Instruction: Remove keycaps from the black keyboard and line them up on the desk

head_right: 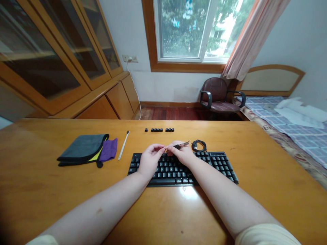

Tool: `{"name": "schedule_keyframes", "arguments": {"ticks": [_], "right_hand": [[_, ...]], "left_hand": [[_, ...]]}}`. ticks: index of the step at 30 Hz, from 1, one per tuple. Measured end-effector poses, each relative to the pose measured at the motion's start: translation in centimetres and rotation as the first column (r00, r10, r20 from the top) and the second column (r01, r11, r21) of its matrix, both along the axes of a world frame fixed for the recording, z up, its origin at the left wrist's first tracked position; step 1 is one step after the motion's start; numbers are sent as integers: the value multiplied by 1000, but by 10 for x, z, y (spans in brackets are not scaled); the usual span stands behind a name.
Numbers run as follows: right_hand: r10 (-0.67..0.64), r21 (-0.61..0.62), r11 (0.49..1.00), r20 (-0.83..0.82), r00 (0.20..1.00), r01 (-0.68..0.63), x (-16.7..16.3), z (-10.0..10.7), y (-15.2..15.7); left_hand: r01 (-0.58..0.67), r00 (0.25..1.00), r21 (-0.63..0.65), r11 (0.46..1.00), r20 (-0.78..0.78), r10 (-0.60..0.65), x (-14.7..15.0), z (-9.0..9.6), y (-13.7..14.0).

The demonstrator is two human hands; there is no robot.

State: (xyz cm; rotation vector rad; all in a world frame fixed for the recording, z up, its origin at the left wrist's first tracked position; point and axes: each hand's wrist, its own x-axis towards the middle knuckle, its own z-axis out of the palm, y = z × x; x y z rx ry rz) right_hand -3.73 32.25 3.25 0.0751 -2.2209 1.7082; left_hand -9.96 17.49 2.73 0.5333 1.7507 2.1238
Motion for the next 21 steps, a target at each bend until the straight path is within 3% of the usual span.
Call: {"name": "schedule_keyframes", "arguments": {"ticks": [4, 7, 9, 12, 15, 21], "right_hand": [[-130, 119, 980, -208, 969, 157, 2, 4, 1], [-242, 175, 941, -251, 937, 289, 2, 6, 2], [-200, 294, 923, -184, 962, 248, 2, 4, 3], [-78, 444, 892, -22, 997, 80, 1, 1, 5], [-10, 484, 875, 24, 1000, -3, 0, -2, 5], [-63, 501, 864, 13, 998, 48, -1, 0, 4]], "left_hand": [[-69, 994, 60, 996, 88, 64, -3, -5, 3], [-81, 991, 91, 992, 110, 71, -4, -8, 5], [-48, 995, 102, 994, 96, 38, -3, -8, 5], [2, 998, 88, 996, 62, -8, 0, -7, 4], [27, 1000, 63, 998, 6, -27, 2, -7, 3], [91, 996, 56, 994, 16, -92, 3, -6, 3]]}}
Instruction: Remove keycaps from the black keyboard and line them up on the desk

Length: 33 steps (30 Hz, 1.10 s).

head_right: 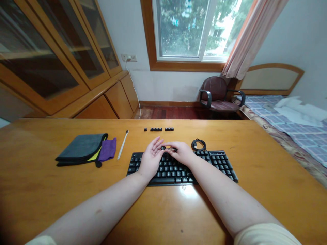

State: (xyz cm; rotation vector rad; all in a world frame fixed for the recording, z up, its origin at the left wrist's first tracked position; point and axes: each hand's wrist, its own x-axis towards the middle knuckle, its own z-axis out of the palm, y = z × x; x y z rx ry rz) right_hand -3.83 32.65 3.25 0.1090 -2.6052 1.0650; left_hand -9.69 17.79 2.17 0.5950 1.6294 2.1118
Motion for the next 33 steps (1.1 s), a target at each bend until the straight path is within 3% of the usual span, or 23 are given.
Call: {"name": "schedule_keyframes", "arguments": {"ticks": [7, 12, 16, 20, 22, 26, 29, 33], "right_hand": [[41, -27, 999, 24, 999, -40, 0, 0, 1], [-193, -85, 979, -118, 974, 184, 2, 13, 6], [-454, -154, 889, -165, 875, 432, -9, 45, 23], [-540, -97, 842, -174, 823, 531, -43, 63, 55], [-537, -7, 842, -117, 835, 540, -62, 54, 69], [-583, 163, 810, 134, 801, 563, -83, 13, 83], [-551, 171, 834, 321, 771, 525, -85, -10, 83], [-536, 173, 844, 319, 782, 507, -83, -16, 83]], "left_hand": [[51, 994, -56, 997, -94, -56, 3, -5, -1], [-60, 956, -146, 987, -293, 14, 3, -9, -3], [-31, 895, -224, 974, -441, -73, 6, -1, -5], [-14, 867, -259, 966, -484, -117, 8, 5, -7], [-19, 870, -266, 964, -479, -115, 8, 6, -6], [-25, 879, -264, 964, -465, -104, 9, 5, -6], [-15, 883, -261, 965, -457, -110, 9, 5, -6], [-10, 887, -265, 964, -447, -114, 10, 6, -5]]}}
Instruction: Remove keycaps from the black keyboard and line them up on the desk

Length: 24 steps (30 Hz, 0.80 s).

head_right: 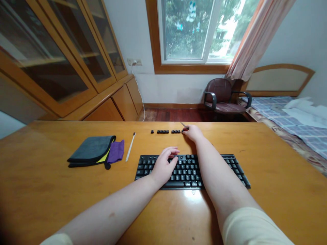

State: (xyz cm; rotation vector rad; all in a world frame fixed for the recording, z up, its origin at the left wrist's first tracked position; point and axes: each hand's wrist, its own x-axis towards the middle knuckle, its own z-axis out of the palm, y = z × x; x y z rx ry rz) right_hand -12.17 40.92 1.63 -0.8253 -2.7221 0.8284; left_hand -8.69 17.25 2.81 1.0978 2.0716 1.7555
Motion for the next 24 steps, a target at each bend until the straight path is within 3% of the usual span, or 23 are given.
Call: {"name": "schedule_keyframes", "arguments": {"ticks": [24], "right_hand": [[23, -17, 1000, -14, 1000, -23, -6, -8, 4]], "left_hand": [[-15, 1000, -11, 1000, -18, 15, -1, 0, -1]]}}
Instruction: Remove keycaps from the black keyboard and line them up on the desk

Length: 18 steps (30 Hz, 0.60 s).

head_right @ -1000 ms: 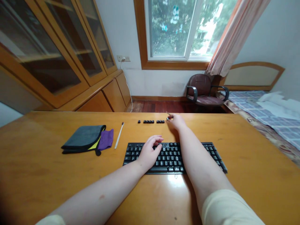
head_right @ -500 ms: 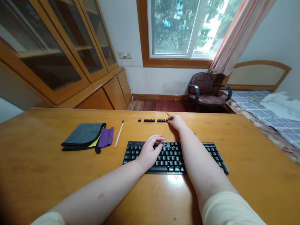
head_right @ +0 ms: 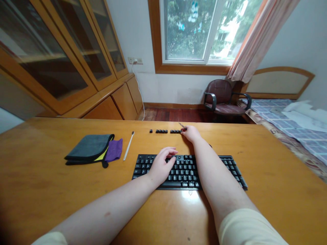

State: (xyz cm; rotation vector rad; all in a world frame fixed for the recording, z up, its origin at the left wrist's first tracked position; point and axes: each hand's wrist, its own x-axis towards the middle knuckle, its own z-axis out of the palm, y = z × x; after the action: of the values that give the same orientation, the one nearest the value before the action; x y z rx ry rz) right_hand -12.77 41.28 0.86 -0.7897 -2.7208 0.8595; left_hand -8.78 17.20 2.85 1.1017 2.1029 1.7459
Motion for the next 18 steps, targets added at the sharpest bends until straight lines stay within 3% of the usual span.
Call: {"name": "schedule_keyframes", "arguments": {"ticks": [14, 16, 18], "right_hand": [[-6, -52, 999, -49, 999, 3, 2, 3, 0], [-48, -58, 998, -164, 985, 39, 5, 9, 3], [-128, -92, 991, -388, 913, 99, 12, 22, 7]], "left_hand": [[16, 1000, -9, 1000, -7, -16, 0, 3, 0], [16, 1000, -14, 1000, -22, -16, 0, 2, 0], [25, 998, -40, 999, -52, -27, 0, 2, 0]]}}
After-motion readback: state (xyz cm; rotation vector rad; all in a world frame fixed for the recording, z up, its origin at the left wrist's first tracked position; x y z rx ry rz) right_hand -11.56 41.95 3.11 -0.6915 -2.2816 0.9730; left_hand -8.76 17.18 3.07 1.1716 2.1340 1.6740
